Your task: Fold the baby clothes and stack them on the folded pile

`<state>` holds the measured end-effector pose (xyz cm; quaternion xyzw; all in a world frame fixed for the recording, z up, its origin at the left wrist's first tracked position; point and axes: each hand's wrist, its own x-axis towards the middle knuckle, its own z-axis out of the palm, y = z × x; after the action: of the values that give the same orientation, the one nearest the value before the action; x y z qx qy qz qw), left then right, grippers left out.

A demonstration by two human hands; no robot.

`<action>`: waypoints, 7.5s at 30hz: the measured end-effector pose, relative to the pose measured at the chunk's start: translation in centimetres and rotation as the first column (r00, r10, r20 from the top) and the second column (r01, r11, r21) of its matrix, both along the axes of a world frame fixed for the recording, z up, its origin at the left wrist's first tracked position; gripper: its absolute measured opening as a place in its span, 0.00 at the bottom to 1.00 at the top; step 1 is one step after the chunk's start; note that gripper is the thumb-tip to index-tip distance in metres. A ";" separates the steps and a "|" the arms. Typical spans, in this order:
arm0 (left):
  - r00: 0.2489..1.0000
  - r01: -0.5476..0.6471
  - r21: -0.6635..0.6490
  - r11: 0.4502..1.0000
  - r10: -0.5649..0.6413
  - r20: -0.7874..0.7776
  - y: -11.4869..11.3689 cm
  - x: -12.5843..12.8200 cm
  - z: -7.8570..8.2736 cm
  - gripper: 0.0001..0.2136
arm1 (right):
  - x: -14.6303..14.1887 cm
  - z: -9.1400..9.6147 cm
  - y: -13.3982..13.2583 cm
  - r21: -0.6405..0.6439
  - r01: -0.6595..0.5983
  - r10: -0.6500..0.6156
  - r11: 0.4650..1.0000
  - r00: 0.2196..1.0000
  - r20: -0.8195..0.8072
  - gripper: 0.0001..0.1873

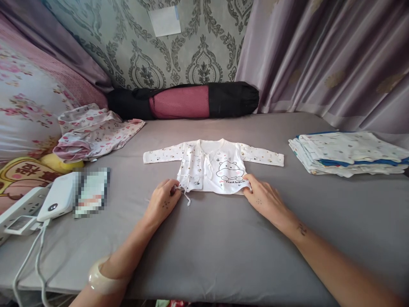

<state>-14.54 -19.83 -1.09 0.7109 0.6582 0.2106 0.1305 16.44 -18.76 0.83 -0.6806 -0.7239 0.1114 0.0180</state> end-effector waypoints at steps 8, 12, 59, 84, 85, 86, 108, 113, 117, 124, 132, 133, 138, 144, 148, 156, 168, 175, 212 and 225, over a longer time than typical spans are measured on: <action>0.991 0.047 0.087 0.995 -0.035 -0.130 -0.2 -0.6 0.0 0.08 | 0.0 0.3 -0.1 0.007 -0.044 0.044 0.999 0.998 0.034 0.18; 0.979 0.094 0.136 0.986 -0.067 -0.190 -0.3 -0.5 0.0 0.08 | 0.1 0.1 -0.2 0.158 -0.134 0.127 0.978 0.990 0.052 0.18; 0.993 0.120 0.019 0.993 -0.121 0.004 2.4 6.6 2.7 0.10 | -6.7 3.5 7.0 -0.160 -0.259 0.089 0.953 0.739 -0.667 0.06; 0.971 0.071 -0.023 0.997 -0.074 -0.226 1.1 8.3 2.5 0.12 | -7.1 3.1 9.5 -0.352 -0.436 0.110 0.828 0.743 -0.660 0.09; 0.968 0.068 -0.002 0.998 -0.066 -0.241 1.5 8.0 2.0 0.12 | -7.3 3.2 10.5 -0.321 -0.389 0.109 0.864 0.765 -0.635 0.09; 0.963 0.072 0.009 0.997 -0.067 -0.259 1.9 7.7 1.6 0.12 | -7.5 3.2 11.6 -0.271 -0.330 0.107 0.904 0.789 -0.605 0.08; 0.952 0.307 0.085 0.948 -0.307 -0.003 3.7 5.1 -1.9 0.13 | -13.6 1.5 19.5 -0.122 -0.115 0.109 0.986 0.993 -0.049 0.14; 0.954 0.298 0.050 0.953 -0.299 0.005 3.7 5.1 -1.8 0.14 | -13.1 1.2 19.0 0.075 -0.116 0.111 0.990 0.991 0.077 0.15; 0.954 0.299 0.067 0.952 -0.299 -0.001 3.7 5.1 -1.8 0.14 | -12.9 1.0 19.1 0.015 -0.114 0.113 0.993 0.993 0.037 0.17; 0.957 0.291 0.087 0.953 -0.290 -0.031 3.3 5.2 -1.5 0.12 | -13.5 0.3 20.9 -0.015 -0.139 0.138 0.990 0.989 -0.059 0.10; 0.934 0.357 0.062 0.932 -0.358 -0.001 3.5 4.8 -1.6 0.13 | -15.0 -2.0 21.0 0.161 -0.093 0.110 0.983 0.988 -0.104 0.14; 0.932 0.361 0.058 0.931 -0.361 0.001 3.5 4.7 -1.7 0.13 | -15.1 -2.2 20.8 0.199 -0.098 0.119 0.975 0.988 -0.100 0.15; 0.935 0.349 0.087 0.933 -0.353 0.041 3.6 4.7 -2.0 0.15 | -14.9 -2.5 20.8 0.230 -0.107 0.132 0.967 0.987 -0.093 0.15; 0.979 0.145 0.239 0.960 -0.174 0.109 3.6 4.6 -1.3 0.13 | -14.6 -1.0 20.1 0.268 -0.192 0.205 0.944 0.978 -0.024 0.20; 0.992 0.123 0.251 0.960 -0.111 -0.061 3.5 4.5 -1.7 0.17 | -15.3 -1.2 18.2 0.282 -0.472 0.488 0.835 0.873 0.015 0.21; 0.957 0.128 0.043 0.991 -0.112 -0.267 3.1 4.7 -2.5 0.26 | -15.8 -3.5 18.0 0.124 -0.483 0.490 0.867 0.871 -0.034 0.34; 0.977 0.137 0.159 0.978 -0.107 -0.185 3.0 4.1 -1.4 0.18 | -14.2 -2.0 17.8 0.190 -0.371 0.415 0.909 0.846 -0.336 0.32; 0.960 0.281 0.244 0.928 -0.273 -0.068 3.2 4.2 -1.1 0.12 | -7.6 -1.6 16.4 0.159 -0.248 0.270 0.956 0.953 -0.136 0.33; 0.966 0.247 0.104 0.963 -0.238 -0.098 3.4 5.5 -0.3 0.14 | -7.5 -1.4 1.7 0.399 -0.454 0.521 0.797 0.851 -0.072 0.15; 0.924 0.372 0.278 0.886 -0.324 -0.202 3.3 5.6 -0.6 0.12 | -3.9 3.6 0.3 -0.038 -0.218 0.219 0.975 0.933 0.285 0.24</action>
<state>-8.95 -16.52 -1.71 0.8429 0.4860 0.2308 0.0028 12.54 -18.47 4.48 -0.6050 -0.7895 0.0146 -0.1020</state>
